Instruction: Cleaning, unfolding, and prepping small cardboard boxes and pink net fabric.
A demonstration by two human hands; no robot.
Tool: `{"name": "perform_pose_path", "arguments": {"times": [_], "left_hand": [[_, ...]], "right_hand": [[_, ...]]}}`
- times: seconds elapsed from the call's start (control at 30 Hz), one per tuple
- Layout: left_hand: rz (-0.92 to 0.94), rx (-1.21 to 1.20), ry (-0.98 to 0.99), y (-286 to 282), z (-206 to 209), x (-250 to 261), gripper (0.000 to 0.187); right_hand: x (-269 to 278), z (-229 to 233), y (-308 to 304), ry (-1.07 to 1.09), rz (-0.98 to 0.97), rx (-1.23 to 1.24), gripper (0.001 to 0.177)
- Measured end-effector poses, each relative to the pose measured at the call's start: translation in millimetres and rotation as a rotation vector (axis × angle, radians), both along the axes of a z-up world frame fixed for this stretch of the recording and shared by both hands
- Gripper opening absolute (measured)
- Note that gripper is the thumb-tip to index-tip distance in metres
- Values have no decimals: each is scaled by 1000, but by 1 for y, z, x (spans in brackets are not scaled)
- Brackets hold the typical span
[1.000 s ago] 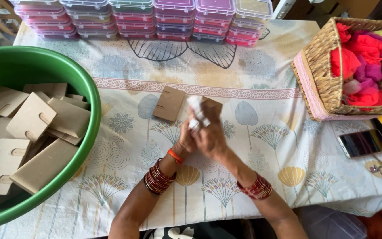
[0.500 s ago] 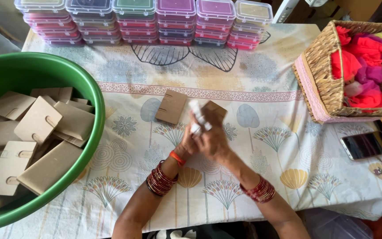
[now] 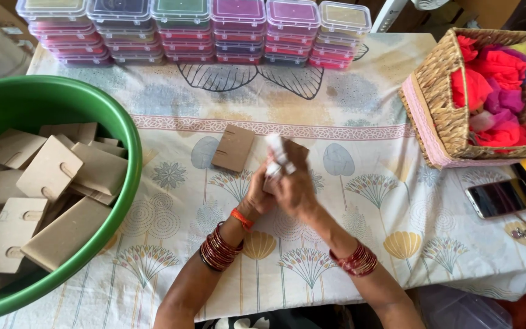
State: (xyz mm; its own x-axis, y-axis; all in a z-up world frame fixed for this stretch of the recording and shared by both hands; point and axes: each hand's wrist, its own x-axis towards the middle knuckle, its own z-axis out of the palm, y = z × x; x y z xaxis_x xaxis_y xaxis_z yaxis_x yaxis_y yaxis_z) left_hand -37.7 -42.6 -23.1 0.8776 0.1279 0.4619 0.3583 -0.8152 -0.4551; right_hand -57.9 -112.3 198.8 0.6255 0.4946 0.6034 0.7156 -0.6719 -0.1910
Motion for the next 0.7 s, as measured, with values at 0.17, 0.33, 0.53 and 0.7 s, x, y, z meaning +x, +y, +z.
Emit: {"name": "perform_pose_path", "arguments": {"times": [0.17,0.33,0.53,0.7], "left_hand": [[-75,-2886,627,38,184,4,61],[-577,-2433,37,54,157,23,53],[-860,-2333,74,37,123,26,50],[-778,-2276,116,31,168,15,53]], "right_hand": [[33,-1,-43,699,-310,713,64],[-1,-7,-8,795,-261,708,60],[14,-16,-22,585,-65,989,68],[19,-40,-30,714,52,1370,74]]}}
